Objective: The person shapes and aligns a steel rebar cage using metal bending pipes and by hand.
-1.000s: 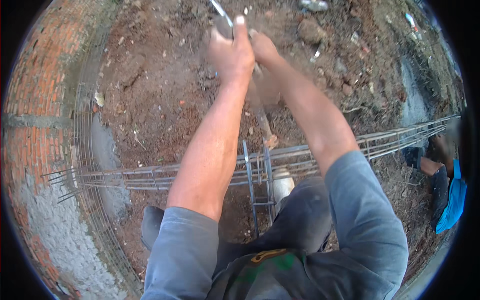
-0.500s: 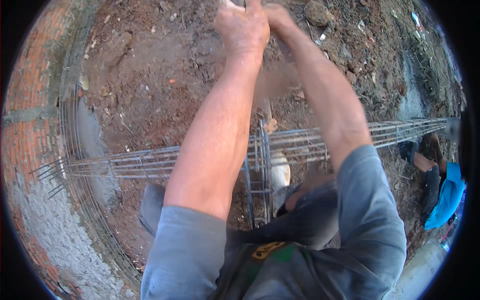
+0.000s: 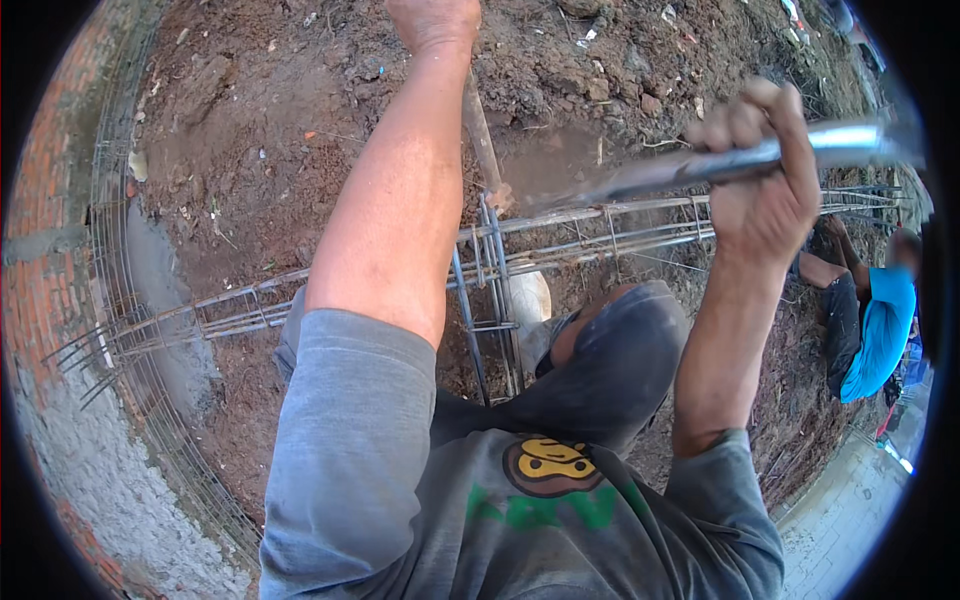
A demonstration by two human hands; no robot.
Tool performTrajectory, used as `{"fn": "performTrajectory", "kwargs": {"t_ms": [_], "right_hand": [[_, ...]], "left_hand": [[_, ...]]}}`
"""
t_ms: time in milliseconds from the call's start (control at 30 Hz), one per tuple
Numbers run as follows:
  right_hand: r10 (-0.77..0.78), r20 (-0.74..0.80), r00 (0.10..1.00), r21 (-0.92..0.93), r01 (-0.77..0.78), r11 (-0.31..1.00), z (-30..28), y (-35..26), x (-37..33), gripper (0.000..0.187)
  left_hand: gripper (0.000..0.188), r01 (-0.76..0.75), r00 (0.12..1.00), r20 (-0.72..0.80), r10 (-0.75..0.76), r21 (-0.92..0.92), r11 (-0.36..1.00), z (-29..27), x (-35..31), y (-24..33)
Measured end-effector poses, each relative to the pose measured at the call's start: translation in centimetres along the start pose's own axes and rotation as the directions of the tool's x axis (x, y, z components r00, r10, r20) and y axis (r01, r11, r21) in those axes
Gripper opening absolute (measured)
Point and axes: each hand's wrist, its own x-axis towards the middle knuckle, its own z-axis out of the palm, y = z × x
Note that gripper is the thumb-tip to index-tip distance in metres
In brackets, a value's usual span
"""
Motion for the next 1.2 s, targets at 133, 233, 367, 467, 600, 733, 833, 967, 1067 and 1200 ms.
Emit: {"fn": "performTrajectory", "kwargs": {"t_ms": [133,233,367,467,600,733,833,967,1067,1200], "right_hand": [[-0.082,0.014,0.997,-0.052,0.083,0.995,0.4,2.1,-3.9,0.028],[0.012,-0.081,0.997,-0.035,-0.015,0.999,1.5,5.3,-5.8,0.027],[0.139,-0.269,0.953,-0.078,-0.165,0.983,2.0,8.2,-6.9,0.033],[0.152,-0.352,0.924,-0.176,-0.225,0.958,1.6,8.2,-7.1,0.039],[0.09,-0.346,0.934,-0.442,-0.247,0.863,1.6,7.0,-8.7,0.025],[0.004,-0.358,0.934,-0.518,-0.203,0.831,2.6,7.4,-10.4,0.013],[-0.064,-0.272,0.96,-0.519,-0.091,0.85,4.0,7.9,-10.3,0.021],[0.006,-0.113,0.994,-0.587,-0.072,0.806,5.9,6.7,-9.3,0.025],[0.019,-0.096,0.995,-0.427,-0.059,0.902,7.0,5.3,-8.8,0.027],[-0.038,-0.219,0.975,-0.396,-0.054,0.917,6.8,4.3,-8.6,0.032]], "left_hand": [[0.057,-0.031,1.0,-0.002,0.031,-0.09,0.995,0.1,0.1,-0.1],[0.056,0.024,0.999,0.04,-0.021,-0.076,0.997,0.0,0.1,-0.1],[0.057,-0.042,0.999,-0.029,0.042,0.033,0.999,-0.2,0.0,0.1],[0.058,0.017,0.998,0.061,-0.02,0.05,0.999,-0.5,0.1,0.4],[0.059,0.064,0.993,0.101,-0.067,0.03,0.997,-0.8,-0.1,0.6],[0.057,0.075,0.992,0.101,-0.078,0.027,0.997,-0.8,-0.3,0.5],[0.056,0.08,0.993,0.088,-0.078,-0.02,0.997,-0.6,-0.2,0.4],[0.056,0.076,0.993,0.103,-0.065,-0.111,0.991,-0.6,-0.1,0.4],[0.056,0.083,0.99,0.119,-0.069,-0.114,0.99,-0.5,0.0,0.4],[0.058,0.068,0.994,0.095,-0.062,-0.064,0.996,-0.2,-0.1,0.0]]}}
